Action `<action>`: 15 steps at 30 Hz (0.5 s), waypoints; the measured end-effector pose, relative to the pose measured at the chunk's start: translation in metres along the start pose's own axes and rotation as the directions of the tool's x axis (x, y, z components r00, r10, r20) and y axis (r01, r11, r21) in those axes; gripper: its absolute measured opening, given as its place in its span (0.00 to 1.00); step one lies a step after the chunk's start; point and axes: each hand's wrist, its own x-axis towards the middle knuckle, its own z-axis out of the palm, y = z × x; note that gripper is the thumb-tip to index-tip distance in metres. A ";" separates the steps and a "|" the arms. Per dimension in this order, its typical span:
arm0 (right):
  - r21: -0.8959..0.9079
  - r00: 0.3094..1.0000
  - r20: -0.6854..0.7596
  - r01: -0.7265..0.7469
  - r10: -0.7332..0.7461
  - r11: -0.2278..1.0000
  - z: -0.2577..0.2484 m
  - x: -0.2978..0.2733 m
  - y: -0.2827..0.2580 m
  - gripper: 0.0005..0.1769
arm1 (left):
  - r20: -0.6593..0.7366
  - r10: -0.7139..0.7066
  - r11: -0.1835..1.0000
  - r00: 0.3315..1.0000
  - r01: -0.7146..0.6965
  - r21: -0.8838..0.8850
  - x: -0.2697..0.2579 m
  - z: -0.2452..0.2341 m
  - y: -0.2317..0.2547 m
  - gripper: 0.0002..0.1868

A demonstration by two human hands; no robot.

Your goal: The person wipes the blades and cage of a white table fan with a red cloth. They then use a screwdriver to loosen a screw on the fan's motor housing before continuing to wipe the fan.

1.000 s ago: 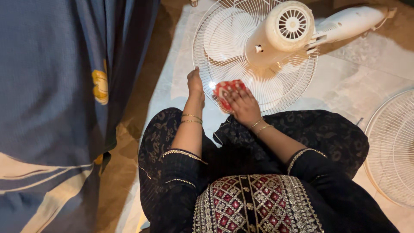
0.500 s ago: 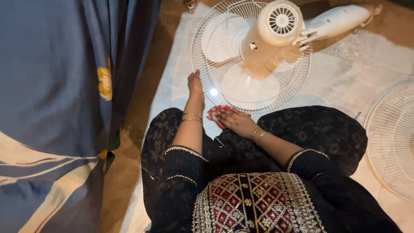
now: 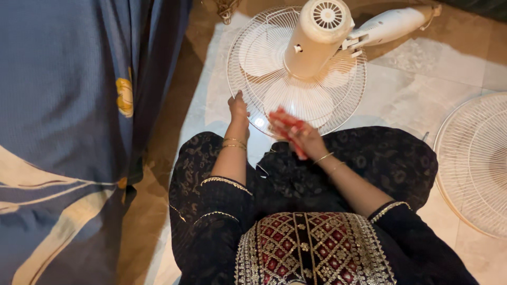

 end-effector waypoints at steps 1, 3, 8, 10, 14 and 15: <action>0.178 0.999 -0.046 -0.014 0.023 0.984 -0.011 0.003 -0.012 0.30 | -0.056 0.078 0.989 0.995 -0.070 0.131 -0.007 0.001 0.004 0.32; 0.511 0.988 -0.119 -0.021 0.095 0.859 -0.027 0.007 -0.034 0.36 | -0.126 0.261 0.879 0.957 -0.183 0.440 -0.034 0.001 0.012 0.31; 0.902 0.986 -0.041 -0.034 0.164 0.431 -0.050 0.011 -0.048 0.37 | 0.233 0.679 0.643 0.696 -0.718 0.269 -0.079 0.012 0.003 0.29; 0.916 0.987 -0.063 -0.001 0.146 0.401 -0.056 0.012 -0.048 0.37 | 0.510 0.510 0.846 0.693 -0.511 -0.151 -0.098 0.027 -0.011 0.28; 0.931 0.993 -0.037 -0.005 0.109 0.366 -0.056 0.013 -0.052 0.37 | 0.630 0.204 0.948 0.750 -0.312 0.063 -0.153 0.057 -0.020 0.23; 0.943 0.994 -0.012 -0.025 0.109 0.332 -0.055 0.013 -0.052 0.37 | 0.635 0.133 0.962 0.761 -0.253 0.102 -0.164 0.061 -0.020 0.20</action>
